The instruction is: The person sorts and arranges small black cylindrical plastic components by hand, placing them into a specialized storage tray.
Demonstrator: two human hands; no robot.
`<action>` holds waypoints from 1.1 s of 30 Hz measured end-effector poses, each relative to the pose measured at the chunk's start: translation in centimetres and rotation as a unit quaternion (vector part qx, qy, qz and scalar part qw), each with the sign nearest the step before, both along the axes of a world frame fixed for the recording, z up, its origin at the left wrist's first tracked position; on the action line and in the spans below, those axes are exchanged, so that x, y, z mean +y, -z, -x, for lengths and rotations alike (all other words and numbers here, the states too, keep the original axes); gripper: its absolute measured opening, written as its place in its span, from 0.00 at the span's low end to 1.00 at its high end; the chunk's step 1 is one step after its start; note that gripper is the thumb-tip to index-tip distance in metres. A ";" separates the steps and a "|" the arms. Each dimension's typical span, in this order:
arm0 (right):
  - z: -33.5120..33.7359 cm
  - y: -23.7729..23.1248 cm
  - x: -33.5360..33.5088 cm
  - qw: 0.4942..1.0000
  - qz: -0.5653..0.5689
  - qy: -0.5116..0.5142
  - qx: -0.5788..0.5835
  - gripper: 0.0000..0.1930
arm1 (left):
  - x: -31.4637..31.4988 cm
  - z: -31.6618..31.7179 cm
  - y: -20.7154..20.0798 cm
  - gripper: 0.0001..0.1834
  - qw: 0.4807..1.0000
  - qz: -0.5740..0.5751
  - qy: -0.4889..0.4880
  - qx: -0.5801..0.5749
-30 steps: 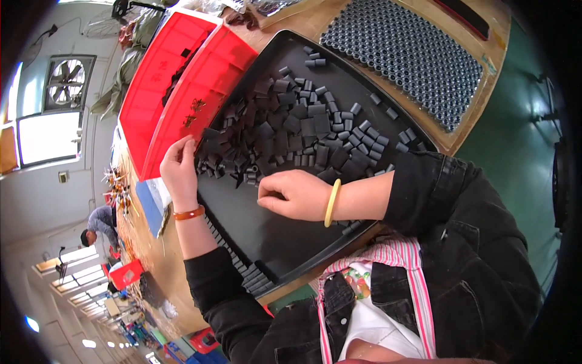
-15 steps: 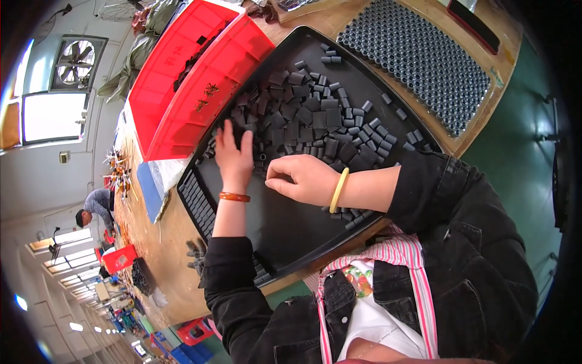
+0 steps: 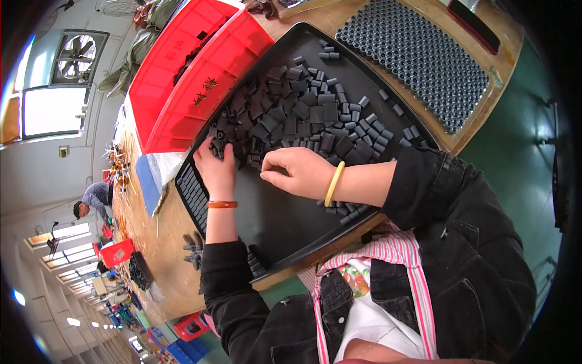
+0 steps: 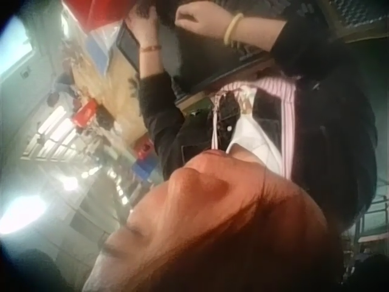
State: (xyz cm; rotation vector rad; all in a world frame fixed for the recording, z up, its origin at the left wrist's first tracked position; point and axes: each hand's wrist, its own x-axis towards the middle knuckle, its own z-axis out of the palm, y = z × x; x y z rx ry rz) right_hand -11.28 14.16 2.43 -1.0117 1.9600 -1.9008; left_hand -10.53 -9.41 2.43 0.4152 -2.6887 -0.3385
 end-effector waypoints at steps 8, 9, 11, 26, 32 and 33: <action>0.2 -0.1 0.0 1.000 0.008 0.002 -0.010 0.09 | -1.5 -1.6 1.7 0.21 0.973 -0.201 0.065 -0.088; 0.3 -0.1 0.0 1.000 0.011 0.005 -0.015 0.09 | -0.6 -1.8 1.6 0.21 0.965 -0.224 0.093 -0.097; 0.5 0.1 0.2 1.000 0.013 0.020 -0.008 0.09 | 2.0 -1.9 -0.3 0.22 0.960 -0.236 0.090 -0.121; 1.5 0.4 -0.2 0.998 0.018 0.039 -0.053 0.10 | 1.8 -5.5 0.0 0.22 0.902 -0.425 -0.014 -0.076; 2.1 0.4 -0.4 0.989 0.043 0.056 -0.128 0.11 | 3.3 -7.9 -0.9 0.20 0.858 -0.513 -0.005 -0.013; 2.0 0.3 -0.4 0.989 0.046 0.051 -0.128 0.11 | 3.4 -8.3 -0.8 0.21 0.927 -0.371 -0.011 -0.044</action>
